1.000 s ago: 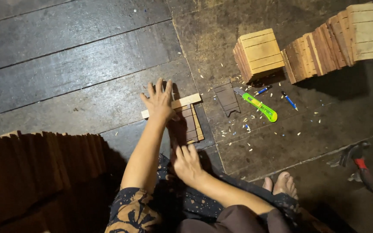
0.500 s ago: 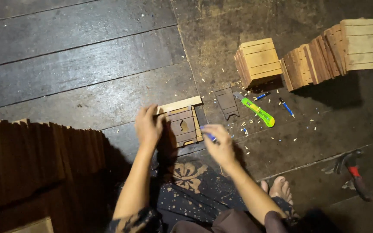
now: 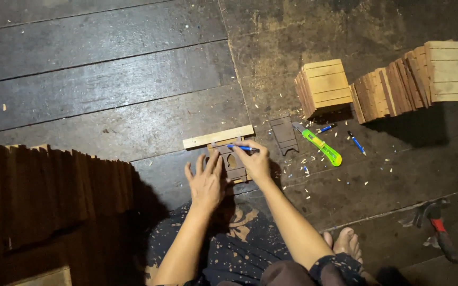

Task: Marking and assembling small wooden slats on a workshop floor.

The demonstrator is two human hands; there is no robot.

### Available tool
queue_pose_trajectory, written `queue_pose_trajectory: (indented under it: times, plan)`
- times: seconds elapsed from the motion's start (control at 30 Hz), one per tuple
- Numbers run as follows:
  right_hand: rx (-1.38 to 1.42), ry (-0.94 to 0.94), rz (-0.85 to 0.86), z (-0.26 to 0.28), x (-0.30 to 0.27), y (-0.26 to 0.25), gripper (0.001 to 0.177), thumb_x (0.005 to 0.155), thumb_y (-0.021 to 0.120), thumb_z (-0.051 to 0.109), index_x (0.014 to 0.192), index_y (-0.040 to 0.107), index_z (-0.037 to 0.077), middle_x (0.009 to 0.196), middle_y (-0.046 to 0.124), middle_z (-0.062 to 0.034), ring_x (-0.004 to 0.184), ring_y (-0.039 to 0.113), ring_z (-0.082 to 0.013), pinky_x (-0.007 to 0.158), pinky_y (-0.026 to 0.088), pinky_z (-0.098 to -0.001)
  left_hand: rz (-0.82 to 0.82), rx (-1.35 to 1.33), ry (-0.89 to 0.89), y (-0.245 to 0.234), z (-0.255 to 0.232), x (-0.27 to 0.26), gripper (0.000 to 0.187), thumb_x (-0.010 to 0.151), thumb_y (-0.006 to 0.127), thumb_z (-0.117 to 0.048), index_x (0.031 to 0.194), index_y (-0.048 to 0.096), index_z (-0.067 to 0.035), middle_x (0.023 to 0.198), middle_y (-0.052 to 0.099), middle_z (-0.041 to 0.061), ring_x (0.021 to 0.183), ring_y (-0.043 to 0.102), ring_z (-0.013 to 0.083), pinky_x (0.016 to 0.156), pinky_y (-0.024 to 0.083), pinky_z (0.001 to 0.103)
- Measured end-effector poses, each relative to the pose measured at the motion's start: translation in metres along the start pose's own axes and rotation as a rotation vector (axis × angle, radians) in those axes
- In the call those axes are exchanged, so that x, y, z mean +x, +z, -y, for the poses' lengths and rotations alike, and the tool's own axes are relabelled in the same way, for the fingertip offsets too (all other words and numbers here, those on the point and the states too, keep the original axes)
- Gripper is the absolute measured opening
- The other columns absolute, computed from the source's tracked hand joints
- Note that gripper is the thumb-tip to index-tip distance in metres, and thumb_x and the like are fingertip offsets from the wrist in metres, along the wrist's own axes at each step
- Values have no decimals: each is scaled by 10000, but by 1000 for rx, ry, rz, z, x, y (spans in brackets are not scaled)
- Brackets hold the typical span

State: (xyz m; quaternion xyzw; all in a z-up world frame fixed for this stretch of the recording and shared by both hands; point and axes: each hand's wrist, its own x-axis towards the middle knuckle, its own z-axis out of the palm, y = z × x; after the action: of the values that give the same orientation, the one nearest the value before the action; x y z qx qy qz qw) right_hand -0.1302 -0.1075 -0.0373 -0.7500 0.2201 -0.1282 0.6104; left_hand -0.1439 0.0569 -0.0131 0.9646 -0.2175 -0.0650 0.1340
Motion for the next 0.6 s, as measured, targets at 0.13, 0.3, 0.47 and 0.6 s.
queue_pose_trajectory:
  times: [0.13,0.3,0.47,0.6]
  plan:
    - [-55,-18,14,-19,10,25,146,789,866,110,911,841,186,861,797,-58,898,755,-187,810,572,-324,140,68,-47,-6,-3,1,720,835,746,-507,1451,537,-199,1590,419,-45,1449,277,316,1129,124,657]
    - [-85,-20,42,-22,13,34,131,797,856,123,912,834,181,853,793,-62,904,757,-210,808,574,-341,199,66,-84,-11,-6,5,745,818,764,-508,1459,529,-210,1612,386,-60,1474,230,324,1131,121,660]
    - [-192,-93,97,-1,16,26,121,792,828,104,905,817,147,837,788,-94,889,759,-285,782,576,-379,214,93,-71,-9,-5,5,781,811,759,-504,1482,491,-209,1614,361,-61,1468,225,337,1101,144,683]
    - [-271,-133,129,-21,36,32,119,791,829,107,894,821,166,816,782,-91,873,757,-302,765,582,-379,233,96,-79,-12,-7,8,802,802,763,-506,1491,482,-206,1604,371,-56,1453,245,338,1095,142,696]
